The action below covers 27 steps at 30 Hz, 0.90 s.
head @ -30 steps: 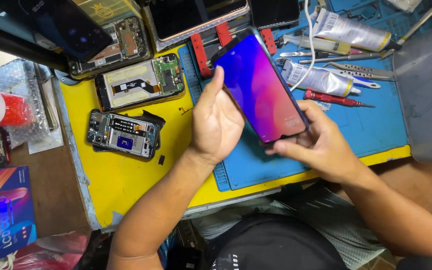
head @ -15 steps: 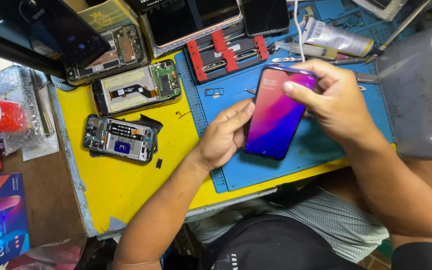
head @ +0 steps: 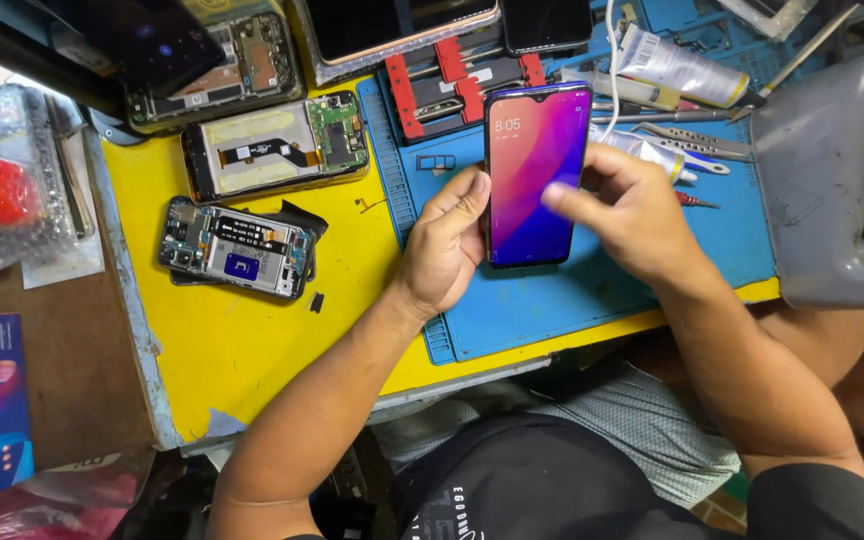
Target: The person uses a screwdriver to work on a smartphone, then connects a charging cable to test the device. They interact with the touchscreen to enter a passcode and verify functionality before placing the phone down.
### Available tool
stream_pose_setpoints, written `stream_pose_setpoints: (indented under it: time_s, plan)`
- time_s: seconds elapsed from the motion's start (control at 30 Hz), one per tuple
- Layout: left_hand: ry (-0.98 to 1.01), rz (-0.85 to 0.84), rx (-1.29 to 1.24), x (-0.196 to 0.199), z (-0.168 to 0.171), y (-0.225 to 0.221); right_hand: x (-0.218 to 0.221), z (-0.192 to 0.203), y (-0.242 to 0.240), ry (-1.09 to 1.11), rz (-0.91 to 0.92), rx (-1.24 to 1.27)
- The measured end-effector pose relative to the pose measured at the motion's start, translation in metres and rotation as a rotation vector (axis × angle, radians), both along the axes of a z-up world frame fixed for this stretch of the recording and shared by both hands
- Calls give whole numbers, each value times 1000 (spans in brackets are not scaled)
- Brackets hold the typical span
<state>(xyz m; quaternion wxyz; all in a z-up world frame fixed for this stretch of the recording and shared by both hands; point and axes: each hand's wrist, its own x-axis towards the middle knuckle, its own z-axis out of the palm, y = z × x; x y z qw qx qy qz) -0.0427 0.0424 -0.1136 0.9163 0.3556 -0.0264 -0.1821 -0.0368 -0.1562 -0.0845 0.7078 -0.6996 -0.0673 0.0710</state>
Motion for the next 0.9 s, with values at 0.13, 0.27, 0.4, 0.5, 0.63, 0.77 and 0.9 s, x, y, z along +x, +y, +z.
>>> stream_pose_setpoints:
  time_s: [0.13,0.27,0.4,0.5,0.63,0.77,0.9]
  plan:
    - [-12,-33,-7,2,8,2,-1,-19,-3,68,-105,212]
    - [-15,-84,30,-5,29,3,-9,-26,-4,41,-128,202]
    - [-45,-98,76,0,18,9,-14,-29,-8,-96,-42,164]
    - [-36,-57,45,0,27,10,-29,-16,-6,-411,-44,-128]
    - [-47,-31,41,7,17,14,-55,-9,-5,-702,-108,-523]
    - [-58,-24,8,11,2,12,-76,-16,-2,-969,-77,-810]
    - [-70,-15,-38,9,1,9,-91,-13,20,-1054,18,-981]
